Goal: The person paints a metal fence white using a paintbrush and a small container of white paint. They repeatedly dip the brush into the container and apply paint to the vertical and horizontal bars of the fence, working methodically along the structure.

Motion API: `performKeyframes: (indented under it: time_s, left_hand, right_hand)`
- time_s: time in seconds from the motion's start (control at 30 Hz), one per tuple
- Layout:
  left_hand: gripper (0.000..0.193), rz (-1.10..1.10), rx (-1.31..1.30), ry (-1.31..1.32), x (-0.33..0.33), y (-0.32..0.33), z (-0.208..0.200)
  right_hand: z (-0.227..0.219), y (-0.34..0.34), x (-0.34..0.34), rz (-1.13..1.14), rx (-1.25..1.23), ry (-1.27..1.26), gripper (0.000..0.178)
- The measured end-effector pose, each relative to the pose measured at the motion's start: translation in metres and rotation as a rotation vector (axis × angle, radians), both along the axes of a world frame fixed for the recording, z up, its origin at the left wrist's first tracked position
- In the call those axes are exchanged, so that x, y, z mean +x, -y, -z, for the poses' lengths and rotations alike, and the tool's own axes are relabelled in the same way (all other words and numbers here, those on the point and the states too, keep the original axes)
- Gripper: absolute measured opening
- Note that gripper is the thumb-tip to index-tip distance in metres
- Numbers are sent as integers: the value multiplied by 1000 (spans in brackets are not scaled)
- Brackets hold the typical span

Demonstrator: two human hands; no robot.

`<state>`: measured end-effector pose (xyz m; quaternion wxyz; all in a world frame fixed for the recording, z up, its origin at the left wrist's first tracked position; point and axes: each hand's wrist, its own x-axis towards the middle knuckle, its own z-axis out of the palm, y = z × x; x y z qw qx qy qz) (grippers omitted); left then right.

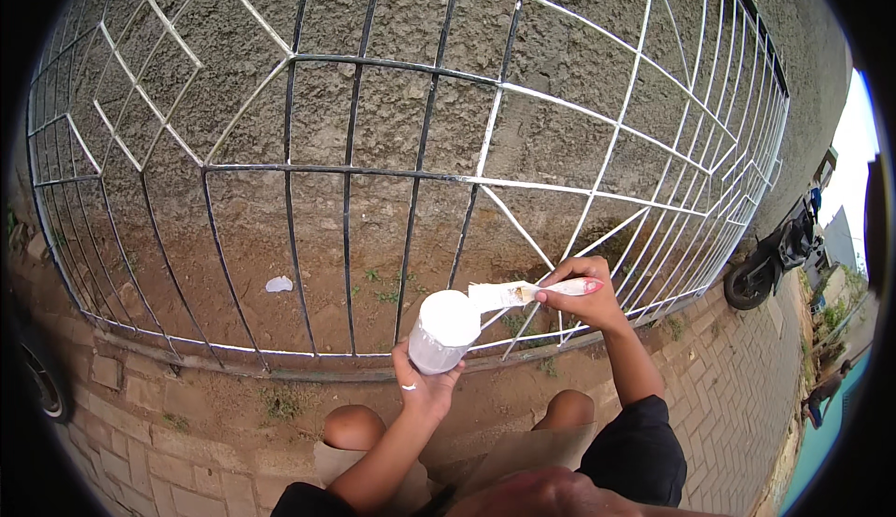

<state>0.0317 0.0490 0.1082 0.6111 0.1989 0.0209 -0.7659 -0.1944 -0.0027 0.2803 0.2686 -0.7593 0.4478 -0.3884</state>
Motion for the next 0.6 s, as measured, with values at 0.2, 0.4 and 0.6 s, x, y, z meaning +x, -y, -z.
performKeyframes:
  time_s: [0.2, 0.4, 0.6]
  left_hand:
    - [54, -79, 9, -87, 30, 9, 7]
    - [59, -82, -39, -174, 56, 4, -5]
    - [61, -46, 9, -260, 54, 1, -9]
  right_hand:
    - [-59, 32, 19, 239, -257, 358, 19]
    - [-161, 89, 63, 290, -978, 42, 21]
    - [-210, 114, 77, 132, -1467, -897, 14]
